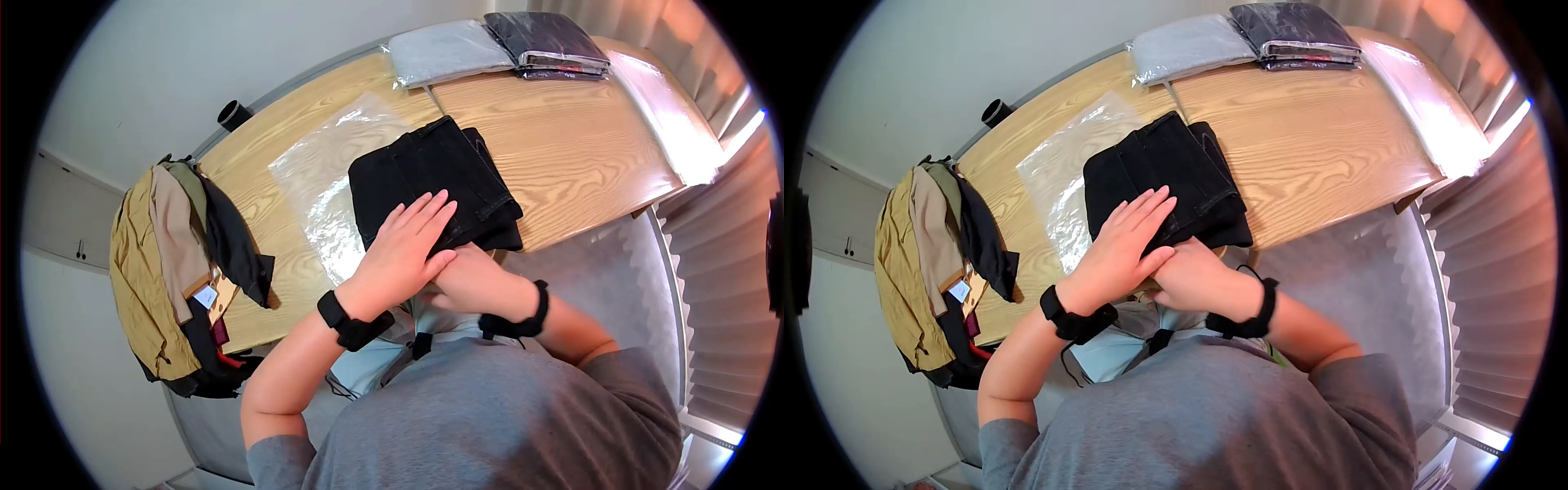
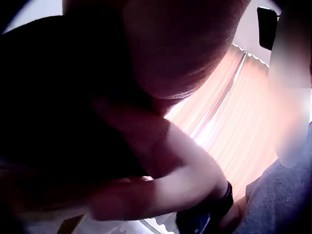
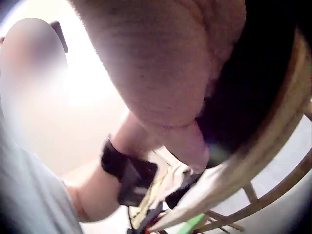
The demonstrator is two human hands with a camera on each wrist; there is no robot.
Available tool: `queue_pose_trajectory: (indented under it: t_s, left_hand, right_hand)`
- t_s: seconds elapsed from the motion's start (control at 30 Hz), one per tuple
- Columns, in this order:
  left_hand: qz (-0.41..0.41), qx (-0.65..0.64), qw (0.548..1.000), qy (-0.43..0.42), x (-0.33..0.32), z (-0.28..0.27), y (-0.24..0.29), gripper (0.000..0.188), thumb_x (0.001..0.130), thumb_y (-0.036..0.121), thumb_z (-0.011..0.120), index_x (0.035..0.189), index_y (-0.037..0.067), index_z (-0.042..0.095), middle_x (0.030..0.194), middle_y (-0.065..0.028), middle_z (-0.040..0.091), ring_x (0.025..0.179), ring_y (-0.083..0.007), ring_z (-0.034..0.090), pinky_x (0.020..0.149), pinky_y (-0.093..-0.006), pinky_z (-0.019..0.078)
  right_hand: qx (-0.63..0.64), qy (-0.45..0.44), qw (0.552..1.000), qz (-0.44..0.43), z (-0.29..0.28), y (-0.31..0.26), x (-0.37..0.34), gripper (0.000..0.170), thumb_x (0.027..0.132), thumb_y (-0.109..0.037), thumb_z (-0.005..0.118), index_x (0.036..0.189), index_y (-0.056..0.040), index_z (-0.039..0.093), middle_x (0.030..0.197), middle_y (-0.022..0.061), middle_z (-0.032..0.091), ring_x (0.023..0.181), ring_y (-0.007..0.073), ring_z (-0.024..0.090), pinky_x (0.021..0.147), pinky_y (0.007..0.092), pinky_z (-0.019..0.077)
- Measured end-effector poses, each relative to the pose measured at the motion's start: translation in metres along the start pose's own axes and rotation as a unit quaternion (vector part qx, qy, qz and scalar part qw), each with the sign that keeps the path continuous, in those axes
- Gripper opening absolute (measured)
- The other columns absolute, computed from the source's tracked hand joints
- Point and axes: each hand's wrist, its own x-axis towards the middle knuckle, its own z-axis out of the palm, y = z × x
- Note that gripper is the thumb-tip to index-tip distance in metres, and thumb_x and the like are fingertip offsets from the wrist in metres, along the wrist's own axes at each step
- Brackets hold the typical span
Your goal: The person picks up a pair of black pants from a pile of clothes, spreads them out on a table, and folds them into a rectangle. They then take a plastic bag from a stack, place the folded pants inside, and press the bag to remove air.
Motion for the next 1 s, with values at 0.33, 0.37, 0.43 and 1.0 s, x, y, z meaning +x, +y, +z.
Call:
queue_pose_trajectory:
  t_s: [0.33, 0.37, 0.43, 1.0]
  left_hand:
    - [0.040, 0.103, 0.994, -0.024, -0.002, 0.013, 0.004, 0.066, 0.081, 0.024, 0.067, 0.141, 0.018, 0.038, 0.148, -0.0107, 0.032, 0.136, -0.0317, 0.032, 0.104, -0.0523, 0.0342]
    - [0.043, 0.114, 0.992, -0.017, -0.002, 0.015, 0.004, 0.068, 0.079, 0.025, 0.069, 0.140, 0.020, 0.039, 0.149, -0.0103, 0.032, 0.136, -0.0316, 0.032, 0.104, -0.0519, 0.0351]
    - [0.049, 0.121, 0.991, -0.007, -0.004, 0.016, 0.004, 0.067, 0.079, 0.025, 0.069, 0.140, 0.020, 0.040, 0.149, -0.0107, 0.032, 0.136, -0.0316, 0.032, 0.103, -0.0517, 0.0353]
    - [-0.025, -0.036, 0.940, 0.337, -0.077, -0.076, -0.023, 0.105, 0.065, 0.026, 0.082, 0.145, -0.001, 0.020, 0.150, -0.0234, 0.021, 0.138, -0.0388, 0.024, 0.112, -0.0447, 0.0219]
  right_hand:
    - [0.317, 0.381, 0.830, 0.256, -0.026, 0.081, -0.035, 0.054, 0.086, -0.029, 0.067, 0.123, 0.0061, 0.051, 0.111, 0.0179, 0.062, 0.103, 0.0167, 0.058, 0.086, 0.0285, 0.0464]
    - [0.338, 0.336, 0.835, 0.275, -0.022, 0.089, -0.025, 0.057, 0.085, -0.030, 0.068, 0.123, 0.0086, 0.050, 0.110, 0.0202, 0.062, 0.103, 0.0178, 0.058, 0.087, 0.0290, 0.0463]
    - [0.414, 0.239, 0.846, 0.237, -0.035, 0.072, -0.014, 0.064, 0.078, -0.027, 0.074, 0.124, 0.0102, 0.049, 0.110, 0.0206, 0.062, 0.105, 0.0197, 0.059, 0.088, 0.0295, 0.0468]
    - [0.242, 0.299, 0.923, 0.025, -0.080, -0.045, -0.012, 0.038, 0.066, 0.001, 0.073, 0.103, 0.0003, 0.062, 0.093, 0.0050, 0.063, 0.088, 0.0150, 0.058, 0.079, 0.0271, 0.0446]
